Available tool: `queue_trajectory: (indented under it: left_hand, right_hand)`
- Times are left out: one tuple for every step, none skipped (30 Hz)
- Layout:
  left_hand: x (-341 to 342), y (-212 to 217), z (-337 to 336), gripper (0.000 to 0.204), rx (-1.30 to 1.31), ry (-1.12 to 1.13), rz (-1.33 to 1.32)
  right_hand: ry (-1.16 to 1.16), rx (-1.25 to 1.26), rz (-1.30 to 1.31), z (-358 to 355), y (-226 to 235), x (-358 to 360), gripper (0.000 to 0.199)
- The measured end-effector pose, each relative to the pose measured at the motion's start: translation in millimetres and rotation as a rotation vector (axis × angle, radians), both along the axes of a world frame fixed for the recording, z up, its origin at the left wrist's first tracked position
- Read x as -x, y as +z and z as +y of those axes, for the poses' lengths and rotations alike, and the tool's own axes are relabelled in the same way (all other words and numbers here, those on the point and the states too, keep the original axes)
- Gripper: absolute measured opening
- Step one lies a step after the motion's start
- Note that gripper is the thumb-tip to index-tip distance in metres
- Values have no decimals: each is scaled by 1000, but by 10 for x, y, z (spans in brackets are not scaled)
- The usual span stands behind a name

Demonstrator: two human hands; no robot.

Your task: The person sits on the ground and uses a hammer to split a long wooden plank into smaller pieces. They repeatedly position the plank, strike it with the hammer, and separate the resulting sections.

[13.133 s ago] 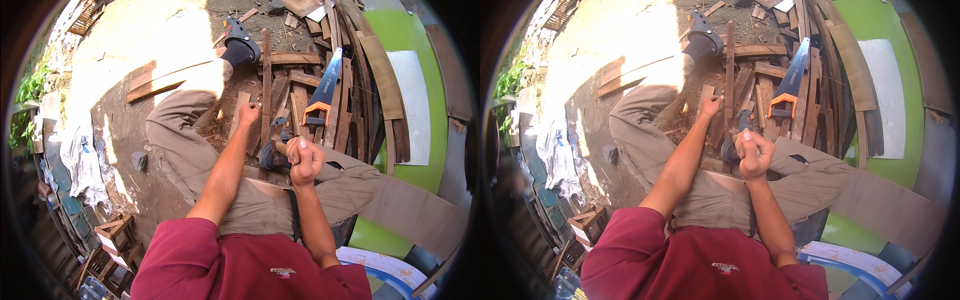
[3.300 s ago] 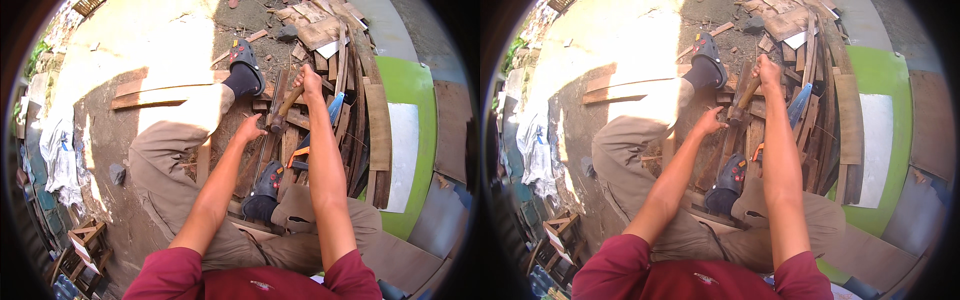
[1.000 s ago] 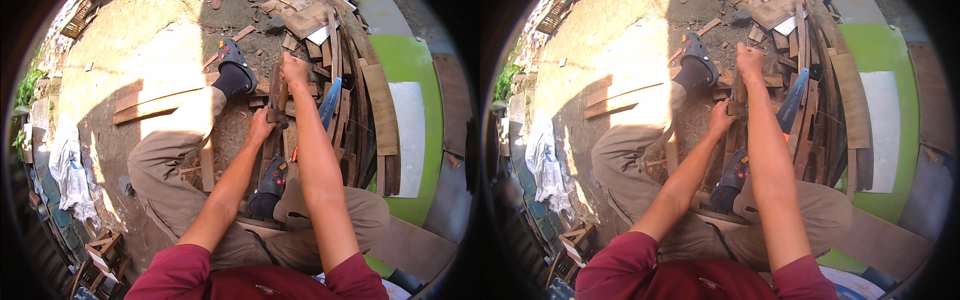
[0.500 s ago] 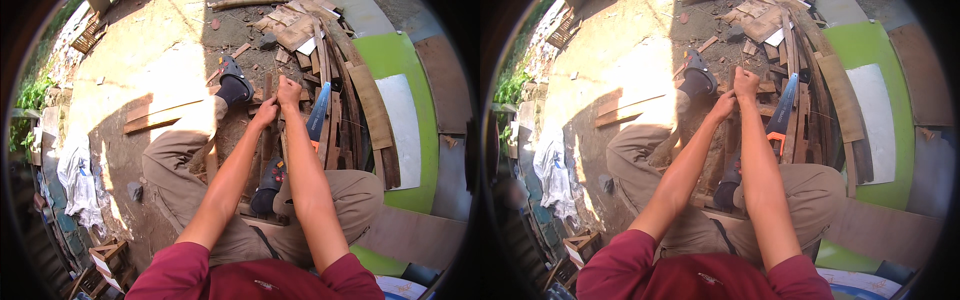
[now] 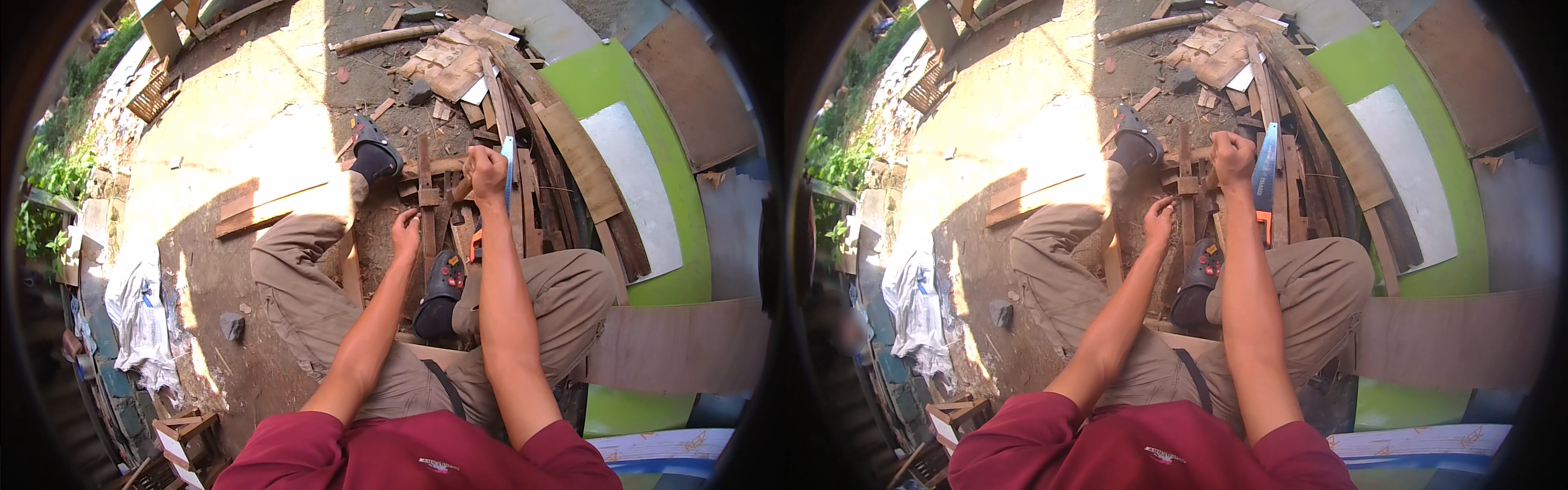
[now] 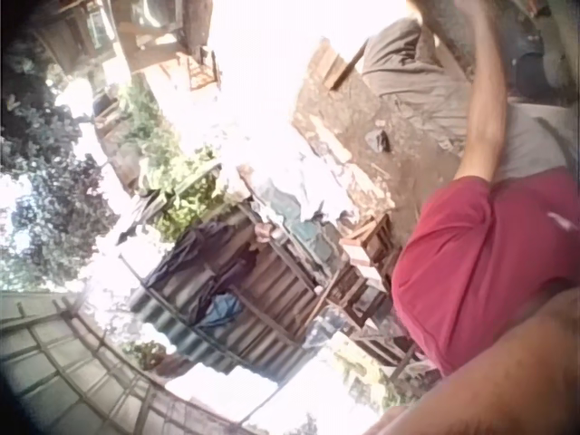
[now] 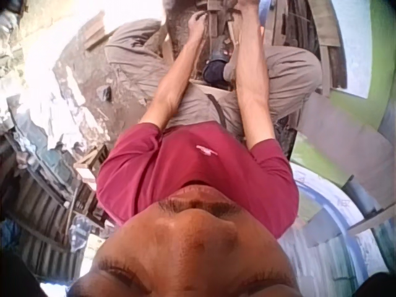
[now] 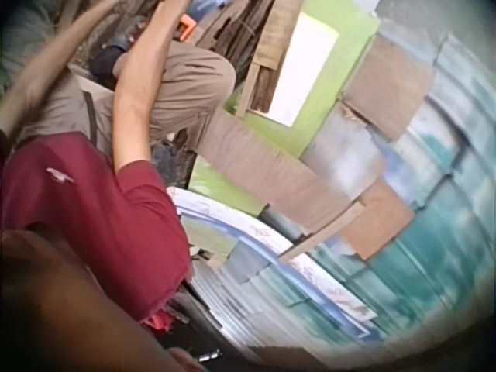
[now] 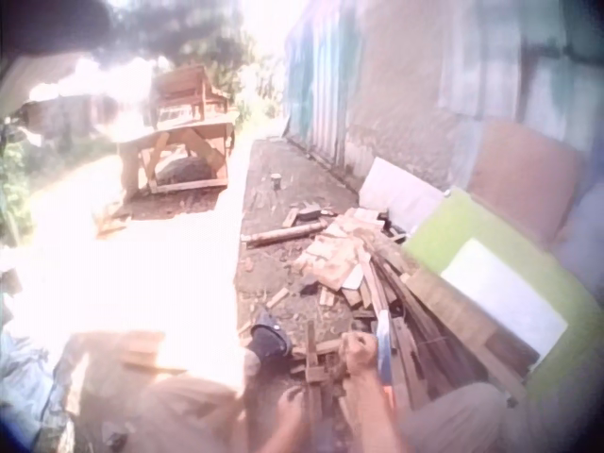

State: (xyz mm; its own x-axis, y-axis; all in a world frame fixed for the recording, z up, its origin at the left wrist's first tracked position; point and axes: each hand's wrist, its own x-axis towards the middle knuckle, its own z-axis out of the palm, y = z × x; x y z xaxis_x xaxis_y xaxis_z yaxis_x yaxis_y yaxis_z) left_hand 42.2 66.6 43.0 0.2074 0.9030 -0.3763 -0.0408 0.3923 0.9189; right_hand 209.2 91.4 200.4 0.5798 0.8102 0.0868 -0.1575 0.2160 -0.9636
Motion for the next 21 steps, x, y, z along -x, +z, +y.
queue_trajectory:
  left_hand:
    - [49, 79, -11, 40, 99, -11, -87]
    - [79, 153, -32, 42, 197, -28, -176]
    - [82, 238, -63, 46, 296, -47, -265]
    - [63, 390, -115, 50, 334, -67, -318]
    - [78, 480, -131, 51, 361, -71, -418]
    - [100, 531, -157, 52, 392, -75, -516]
    - [128, 550, -187, 52, 426, -79, -612]
    - [185, 474, -210, 51, 397, -54, -593]
    - [225, 398, -218, 51, 368, -28, -574]
    - [262, 332, -230, 50, 342, -6, -554]
    - [290, 381, -271, 48, 383, -23, -578]
    - [312, 430, -296, 47, 423, -38, -601]
    - [396, 436, -290, 46, 457, -45, -618]
    - [476, 366, -273, 39, 424, -29, -589]
    - [562, 336, -284, 37, 401, -11, -543]
    - [558, 371, -276, 36, 377, -2, -510]
    - [552, 405, -277, 35, 352, 5, -478]
    - [578, 439, -272, 33, 398, 10, -398]
    - [571, 428, -255, 33, 373, 11, -383]
    - [547, 413, -246, 33, 349, 8, -367]
    - [499, 392, -250, 33, 326, 2, -352]
  right_hand:
    - [70, -43, 10, -72, 244, 31, 36]
    - [88, -78, 50, -171, 455, 86, 40]
    - [81, -118, 53, -284, 592, 120, 40]
    - [83, -142, 67, -409, 718, 168, 39]
    - [92, -163, 88, -529, 832, 275, 39]
    - [105, -161, 80, -641, 906, 383, 39]
    - [116, -157, 75, -753, 959, 493, 40]
    - [135, -153, 77, -835, 971, 616, 40]
    - [133, -139, 138, -891, 912, 713, 40]
    - [126, -124, 198, -945, 792, 786, 40]
    - [103, -103, 262, -1014, 647, 821, 39]
    - [94, -97, 297, -1062, 510, 833, 39]
    - [109, -67, 313, -1095, 422, 903, 39]
    - [123, -37, 330, -1133, 337, 968, 39]
    - [137, -7, 346, -1175, 253, 1029, 39]
    - [153, 16, 333, -1198, 217, 1027, 40]
    - [158, 42, 320, -1220, 175, 1032, 40]
    - [161, 69, 307, -1247, 132, 1033, 40]
    - [167, 98, 286, -1252, 109, 1013, 40]
    - [147, 107, 266, -1263, 87, 971, 40]
    - [124, 118, 245, -1281, 66, 903, 40]
